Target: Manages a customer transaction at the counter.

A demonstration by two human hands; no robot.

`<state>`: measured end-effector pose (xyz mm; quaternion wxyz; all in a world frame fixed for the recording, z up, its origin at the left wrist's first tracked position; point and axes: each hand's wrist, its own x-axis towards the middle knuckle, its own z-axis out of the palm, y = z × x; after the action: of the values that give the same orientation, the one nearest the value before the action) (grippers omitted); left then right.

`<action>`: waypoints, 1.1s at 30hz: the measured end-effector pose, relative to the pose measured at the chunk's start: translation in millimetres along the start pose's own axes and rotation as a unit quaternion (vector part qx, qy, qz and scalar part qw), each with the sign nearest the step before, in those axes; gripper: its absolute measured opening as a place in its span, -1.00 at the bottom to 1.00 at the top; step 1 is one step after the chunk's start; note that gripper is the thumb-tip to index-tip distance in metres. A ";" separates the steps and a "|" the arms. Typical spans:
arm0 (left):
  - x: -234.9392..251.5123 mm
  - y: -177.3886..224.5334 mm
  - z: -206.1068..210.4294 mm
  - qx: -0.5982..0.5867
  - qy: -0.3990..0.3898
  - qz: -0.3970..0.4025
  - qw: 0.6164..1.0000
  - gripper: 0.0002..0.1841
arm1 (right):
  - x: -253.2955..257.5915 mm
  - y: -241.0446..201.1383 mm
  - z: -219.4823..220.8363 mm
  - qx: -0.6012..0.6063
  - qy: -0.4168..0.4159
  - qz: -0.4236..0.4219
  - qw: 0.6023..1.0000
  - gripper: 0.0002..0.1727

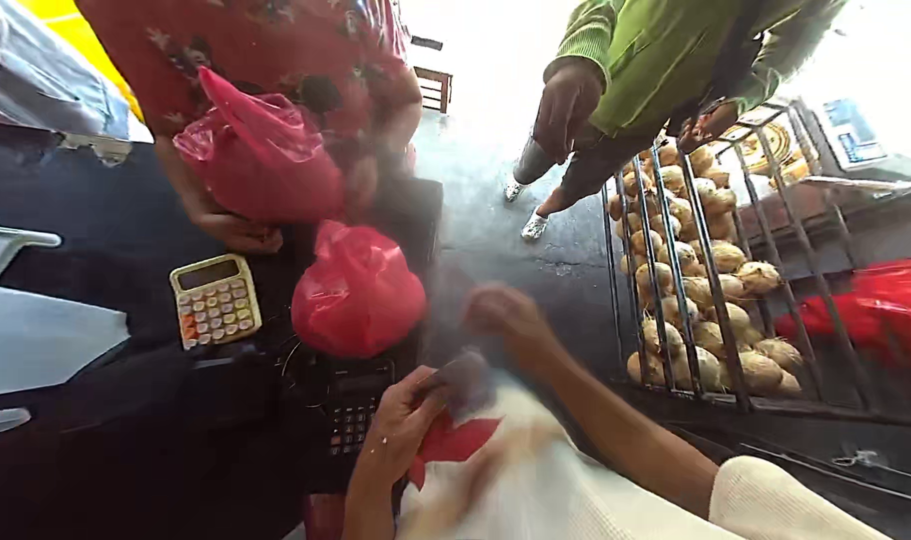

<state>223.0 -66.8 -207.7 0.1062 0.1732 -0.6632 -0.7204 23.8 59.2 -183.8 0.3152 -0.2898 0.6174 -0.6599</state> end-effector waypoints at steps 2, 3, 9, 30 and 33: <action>13.5 2.9 9.3 -0.004 -0.001 0.024 1.000 -0.87 | 32.6 5.7 -40.8 0.161 0.181 0.039 0.969 -0.58; 20.1 3.8 14.0 0.004 0.013 0.028 1.000 -0.86 | 51.9 5.4 -61.9 0.223 0.233 0.048 0.945 -0.55; 59.3 6.1 50.7 0.045 0.107 0.010 0.993 -0.74 | 121.1 -29.8 -117.1 0.479 0.244 0.034 0.843 -0.47; 36.5 -1.8 92.1 0.015 0.336 -0.053 0.940 -0.79 | -10.7 163.4 -221.4 0.000 -0.046 0.492 0.869 -0.67; 10.3 -12.4 86.8 -0.013 0.357 -0.038 0.933 -0.79 | -39.3 180.7 -214.1 -0.014 0.019 0.549 0.836 -0.72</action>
<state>180.6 10.2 -215.9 0.3104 0.4429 -0.5650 -0.6231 -106.0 217.9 -378.7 0.6098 0.1049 0.6902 -0.3752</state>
